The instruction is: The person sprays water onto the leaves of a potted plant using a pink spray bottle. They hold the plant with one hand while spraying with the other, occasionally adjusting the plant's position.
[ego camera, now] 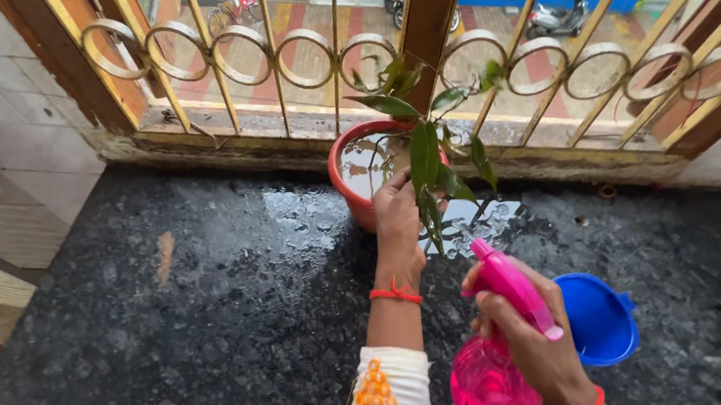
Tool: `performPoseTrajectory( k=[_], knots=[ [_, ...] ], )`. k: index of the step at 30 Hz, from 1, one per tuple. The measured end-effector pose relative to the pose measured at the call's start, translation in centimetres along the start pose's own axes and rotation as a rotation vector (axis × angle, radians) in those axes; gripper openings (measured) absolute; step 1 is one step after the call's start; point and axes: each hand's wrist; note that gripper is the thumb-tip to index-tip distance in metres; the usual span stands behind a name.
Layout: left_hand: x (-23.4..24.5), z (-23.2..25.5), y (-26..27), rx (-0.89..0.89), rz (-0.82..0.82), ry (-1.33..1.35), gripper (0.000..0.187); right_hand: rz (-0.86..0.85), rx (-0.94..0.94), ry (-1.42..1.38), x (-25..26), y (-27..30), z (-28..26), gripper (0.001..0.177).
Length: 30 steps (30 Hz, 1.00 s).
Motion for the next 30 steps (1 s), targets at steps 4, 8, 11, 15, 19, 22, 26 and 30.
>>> performPoseTrajectory(
  k=[4,8,11,15,19,22,26,30],
  knots=[
    [-0.9,0.4,1.2,0.018,0.021,0.017,0.020,0.005,0.019,0.072,0.3,1.2,-0.7,0.018],
    [-0.8,0.1,1.9,-0.003,0.034,0.021,0.020,0.006,0.072,0.100,-0.5,1.4,-1.5,0.022],
    [-0.8,0.3,1.8,0.007,0.024,0.018,0.021,0.009,0.017,0.130,-0.3,1.9,-1.3,0.017],
    [-0.8,0.7,1.7,-0.010,0.012,0.056,0.022,0.042,-0.040,0.169,0.3,2.4,-1.0,0.014],
    [-1.0,0.9,1.2,0.016,0.004,0.061,0.021,0.014,0.086,0.119,-0.1,2.2,-1.4,0.015],
    [-1.2,1.1,0.9,0.009,-0.013,0.049,0.022,0.015,0.083,0.116,0.0,2.0,-1.5,0.015],
    [-1.2,1.3,1.0,-0.015,-0.018,0.041,0.022,0.030,0.054,0.166,0.3,2.0,-1.6,0.014],
    [-1.1,0.9,1.4,0.017,0.011,0.028,0.021,0.025,0.046,0.119,-0.2,2.4,-1.5,0.017]
  ],
)
Point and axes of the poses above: each hand's wrist, its own y-axis away from the middle knuckle, its own x-axis out of the back of the hand, z = x × y, and after that the axes turned 2 degrees about z, right-handed
